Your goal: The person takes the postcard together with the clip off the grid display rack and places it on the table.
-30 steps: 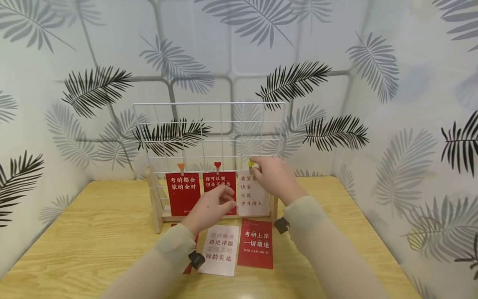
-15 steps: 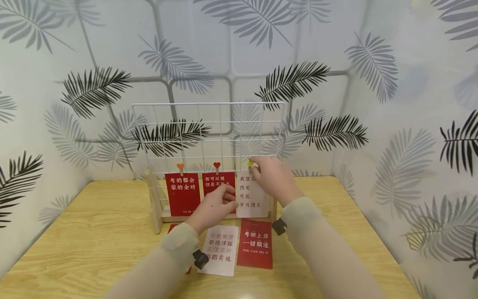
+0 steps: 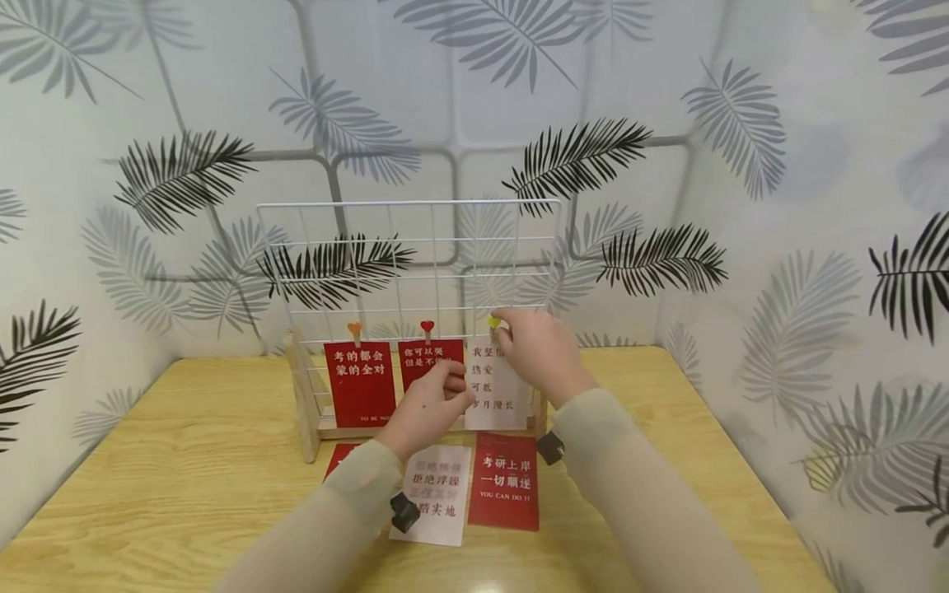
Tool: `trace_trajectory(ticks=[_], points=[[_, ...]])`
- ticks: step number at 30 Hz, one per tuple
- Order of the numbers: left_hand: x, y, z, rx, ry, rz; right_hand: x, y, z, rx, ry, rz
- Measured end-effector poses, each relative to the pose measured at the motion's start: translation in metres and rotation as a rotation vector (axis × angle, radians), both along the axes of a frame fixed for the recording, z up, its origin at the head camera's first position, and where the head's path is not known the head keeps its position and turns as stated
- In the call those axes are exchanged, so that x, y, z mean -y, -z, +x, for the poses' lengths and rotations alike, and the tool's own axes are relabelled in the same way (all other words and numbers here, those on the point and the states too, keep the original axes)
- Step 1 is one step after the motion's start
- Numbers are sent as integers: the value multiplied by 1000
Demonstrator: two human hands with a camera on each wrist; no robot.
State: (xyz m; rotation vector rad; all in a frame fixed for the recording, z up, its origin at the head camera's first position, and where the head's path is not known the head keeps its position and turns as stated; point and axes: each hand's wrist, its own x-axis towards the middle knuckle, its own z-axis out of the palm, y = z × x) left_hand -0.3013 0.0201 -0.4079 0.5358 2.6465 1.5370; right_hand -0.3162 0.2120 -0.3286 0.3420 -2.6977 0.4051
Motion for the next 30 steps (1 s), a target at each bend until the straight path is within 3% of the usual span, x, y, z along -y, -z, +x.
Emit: trace_trajectory(ticks=[16, 30], points=[[-12, 4, -7, -99, -76, -5, 2, 2, -1, -31, 20, 51], [-16, 5, -7, -80, -96, 10, 4, 3, -1, -46, 26, 24]])
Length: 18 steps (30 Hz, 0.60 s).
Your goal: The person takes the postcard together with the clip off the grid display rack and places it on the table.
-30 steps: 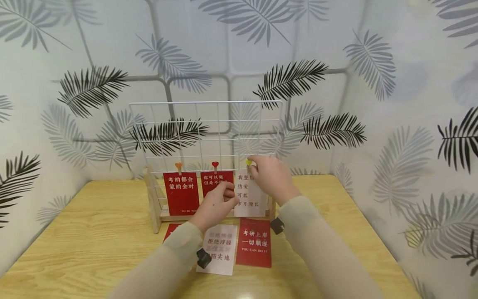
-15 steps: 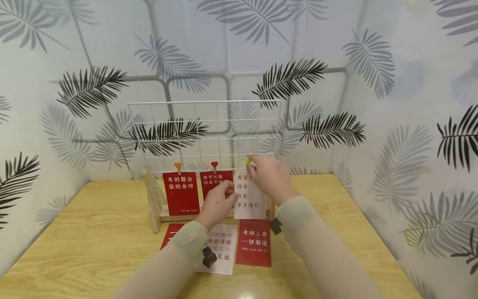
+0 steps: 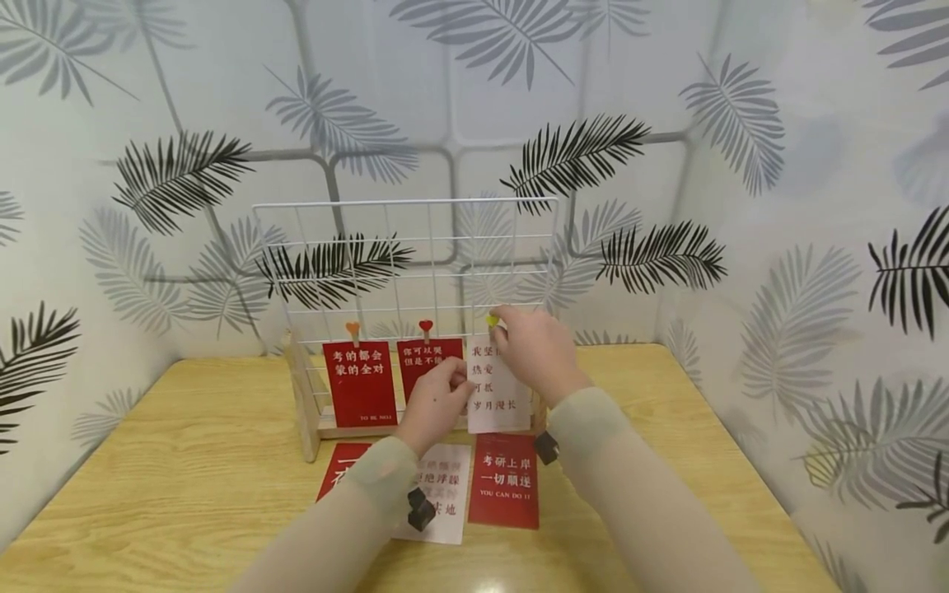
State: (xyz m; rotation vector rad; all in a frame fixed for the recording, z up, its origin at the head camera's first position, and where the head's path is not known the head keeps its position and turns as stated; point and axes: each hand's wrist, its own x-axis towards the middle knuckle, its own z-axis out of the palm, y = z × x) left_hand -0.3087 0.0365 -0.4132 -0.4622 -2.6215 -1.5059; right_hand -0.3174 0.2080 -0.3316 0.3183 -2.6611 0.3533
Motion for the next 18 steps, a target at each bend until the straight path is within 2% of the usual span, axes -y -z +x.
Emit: trace_trajectory(ticks=[7, 18], points=[[0, 0, 2, 8, 2, 11, 1, 2, 0, -19, 12, -28], [0, 1, 0, -4, -10, 23, 1, 3, 2, -123, 5, -39]])
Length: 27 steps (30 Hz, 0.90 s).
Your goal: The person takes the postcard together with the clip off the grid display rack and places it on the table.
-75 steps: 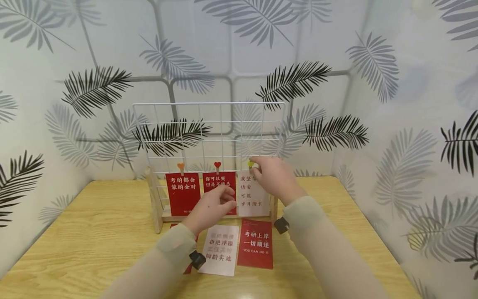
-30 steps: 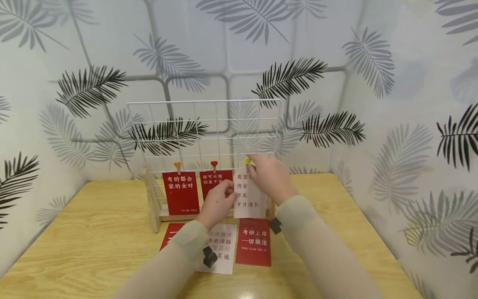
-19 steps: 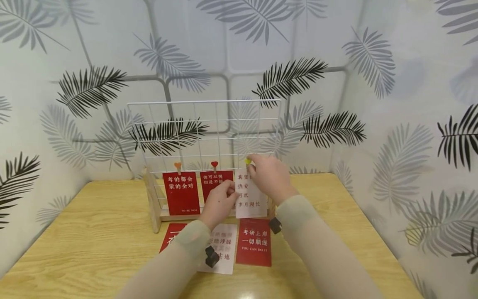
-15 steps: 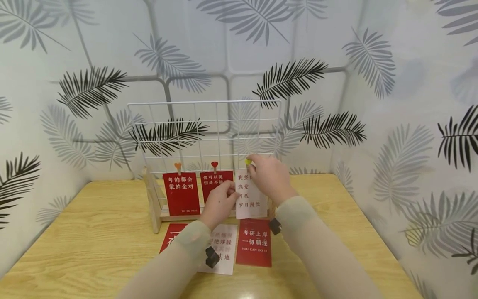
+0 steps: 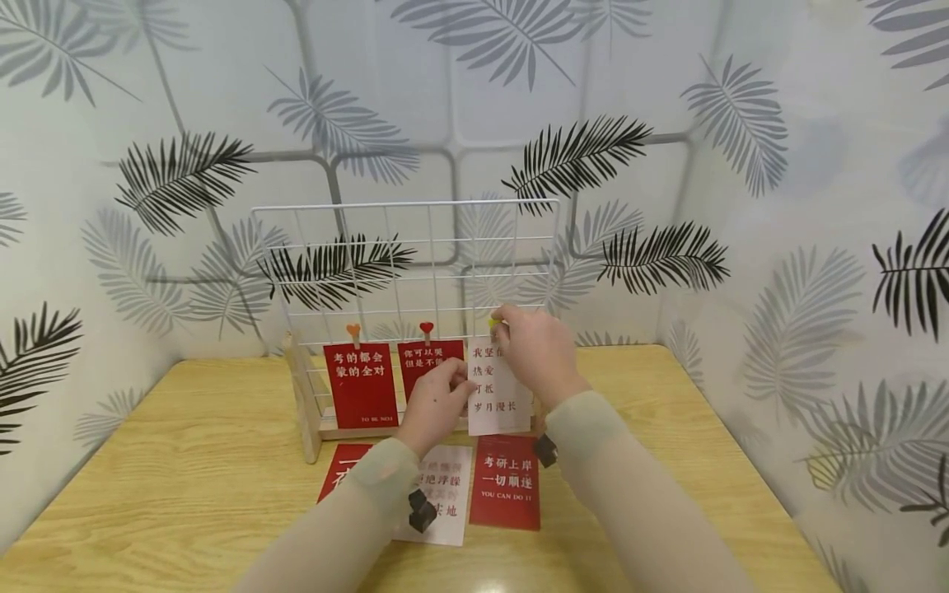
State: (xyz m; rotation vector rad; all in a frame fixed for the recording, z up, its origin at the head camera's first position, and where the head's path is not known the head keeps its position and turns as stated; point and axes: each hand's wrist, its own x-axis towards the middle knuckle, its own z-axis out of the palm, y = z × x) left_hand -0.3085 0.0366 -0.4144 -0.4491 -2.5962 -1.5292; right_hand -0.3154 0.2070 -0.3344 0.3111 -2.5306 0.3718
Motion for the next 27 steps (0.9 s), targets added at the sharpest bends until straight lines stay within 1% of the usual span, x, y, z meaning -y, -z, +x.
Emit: trace_trajectory(ticks=[9, 18, 27], points=[[0, -1, 1, -7, 3, -6, -2, 0, 1, -7, -10, -4], [-1, -2, 0, -23, -1, -15, -3, -2, 1, 13, -35, -11], [-1, -3, -1, -28, -2, -30, -4, -1, 1, 29, -39, -31]])
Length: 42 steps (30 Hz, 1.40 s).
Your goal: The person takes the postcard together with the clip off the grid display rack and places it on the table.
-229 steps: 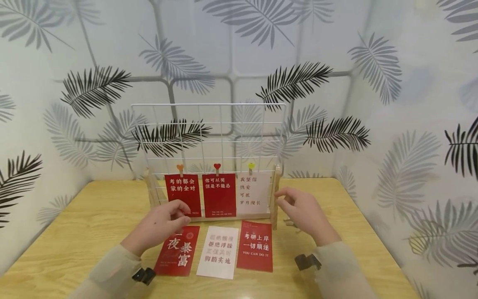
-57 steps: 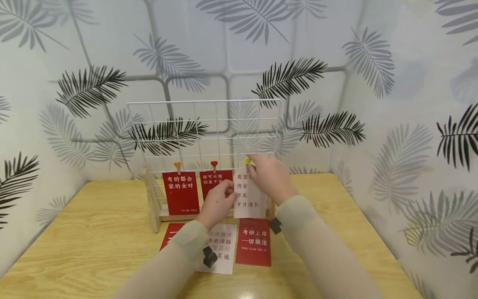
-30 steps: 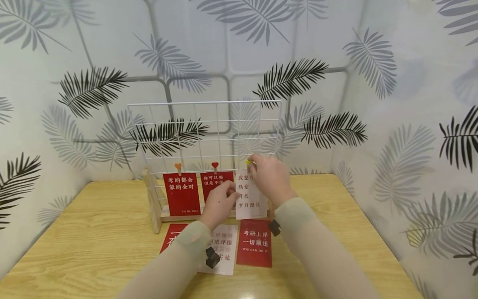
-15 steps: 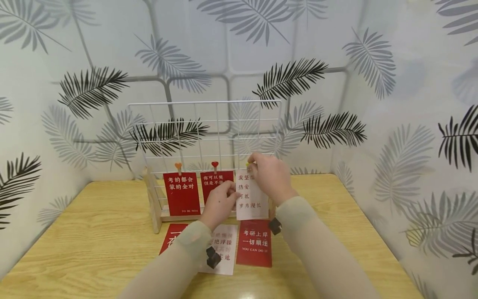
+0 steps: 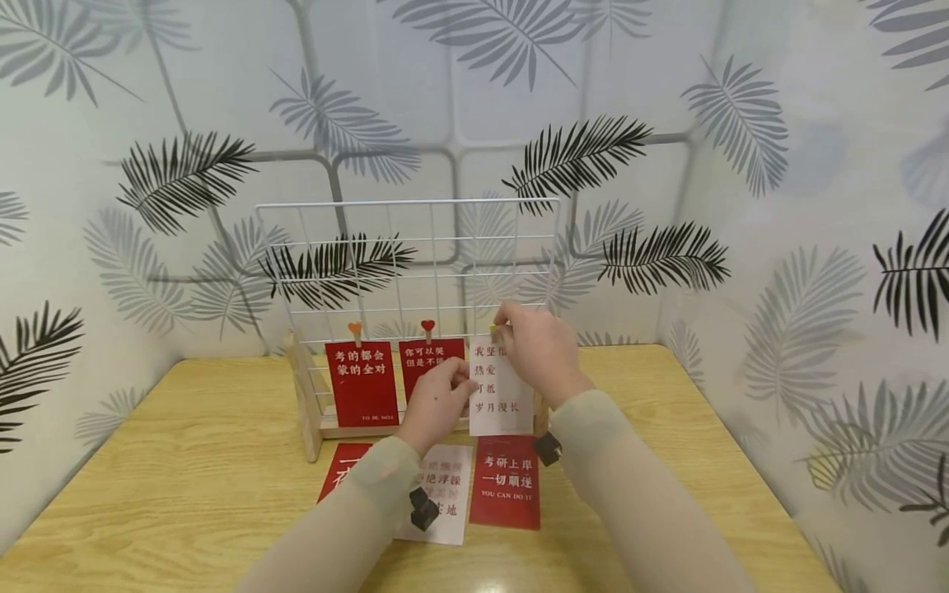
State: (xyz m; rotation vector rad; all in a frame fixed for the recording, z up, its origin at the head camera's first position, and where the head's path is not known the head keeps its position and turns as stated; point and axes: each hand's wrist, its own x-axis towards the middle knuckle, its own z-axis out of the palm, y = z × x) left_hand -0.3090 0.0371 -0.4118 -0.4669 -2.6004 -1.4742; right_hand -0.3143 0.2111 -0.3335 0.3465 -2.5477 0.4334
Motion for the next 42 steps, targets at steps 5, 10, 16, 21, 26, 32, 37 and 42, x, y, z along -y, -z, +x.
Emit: trace_trajectory(ticks=[5, 10, 16, 21, 26, 32, 37, 42], points=[[1, -1, 1, 10, 1, -1, 0, 1, 1, 9, 4, -5], [2, -1, 0, 16, 2, -3, 1, 1, 1, 7, 3, -15], [3, -2, 0, 8, 2, -8, 0, 1, 1, 8, 2, -17], [5, -2, 0, 6, 2, -15, 0, 0, 2, 18, 4, -19], [6, -2, -1, 9, 6, -18, 0, -1, 2, 25, -2, -36], [8, -1, -1, -1, 11, -34, -2, 0, 2, 24, -2, -53], [9, -2, 1, -2, 15, -31, -3, -1, 5, 19, 5, -66], [10, -3, 3, 6, 12, -26, -4, -1, 6, 21, 5, -83]])
